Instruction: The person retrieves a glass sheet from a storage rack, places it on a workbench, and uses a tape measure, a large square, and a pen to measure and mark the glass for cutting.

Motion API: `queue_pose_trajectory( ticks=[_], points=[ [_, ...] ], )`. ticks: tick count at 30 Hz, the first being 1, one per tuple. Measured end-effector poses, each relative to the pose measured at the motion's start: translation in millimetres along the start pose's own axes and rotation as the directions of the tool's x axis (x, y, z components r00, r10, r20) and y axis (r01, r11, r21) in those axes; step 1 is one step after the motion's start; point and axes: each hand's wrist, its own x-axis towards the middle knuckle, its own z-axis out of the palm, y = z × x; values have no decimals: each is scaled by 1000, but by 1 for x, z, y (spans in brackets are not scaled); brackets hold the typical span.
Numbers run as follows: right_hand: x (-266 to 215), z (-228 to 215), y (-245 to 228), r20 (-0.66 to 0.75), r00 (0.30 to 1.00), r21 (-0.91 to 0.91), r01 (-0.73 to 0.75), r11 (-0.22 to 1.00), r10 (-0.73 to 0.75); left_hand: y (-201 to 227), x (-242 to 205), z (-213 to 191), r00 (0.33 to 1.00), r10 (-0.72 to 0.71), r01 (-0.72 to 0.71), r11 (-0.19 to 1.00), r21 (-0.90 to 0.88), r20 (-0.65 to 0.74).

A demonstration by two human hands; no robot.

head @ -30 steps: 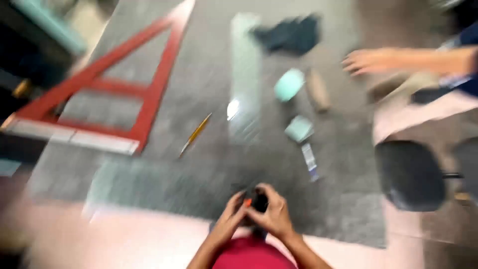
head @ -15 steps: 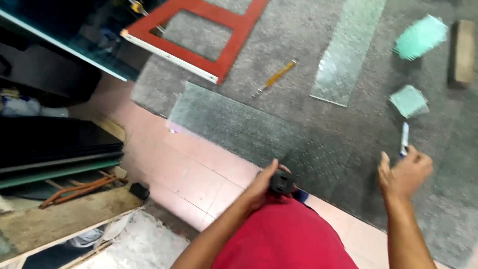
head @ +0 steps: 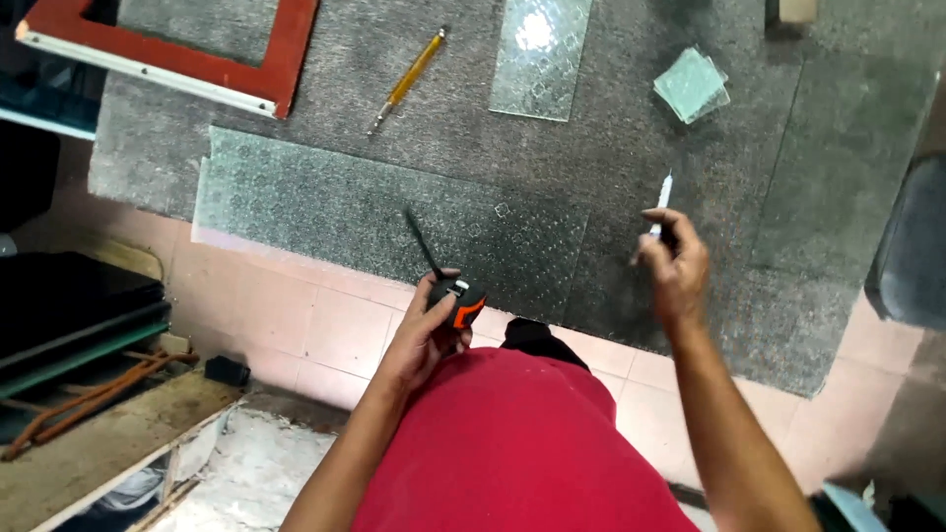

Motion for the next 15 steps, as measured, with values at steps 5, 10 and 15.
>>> queue_pose_trajectory(
  ticks=[5,10,15],
  points=[
    [-61,46,-41,-145,973,0,182,983,-180,6,51,-3,988,6,-12,999,43,156],
    [-110,108,-27,-460,863,-265,90,960,-208,43,84,-11,961,-109,65,982,176,256],
    [-122,186,-103,-535,832,-192,45,980,-143,67,112,-20,920,-190,109,964,242,343]
  ],
)
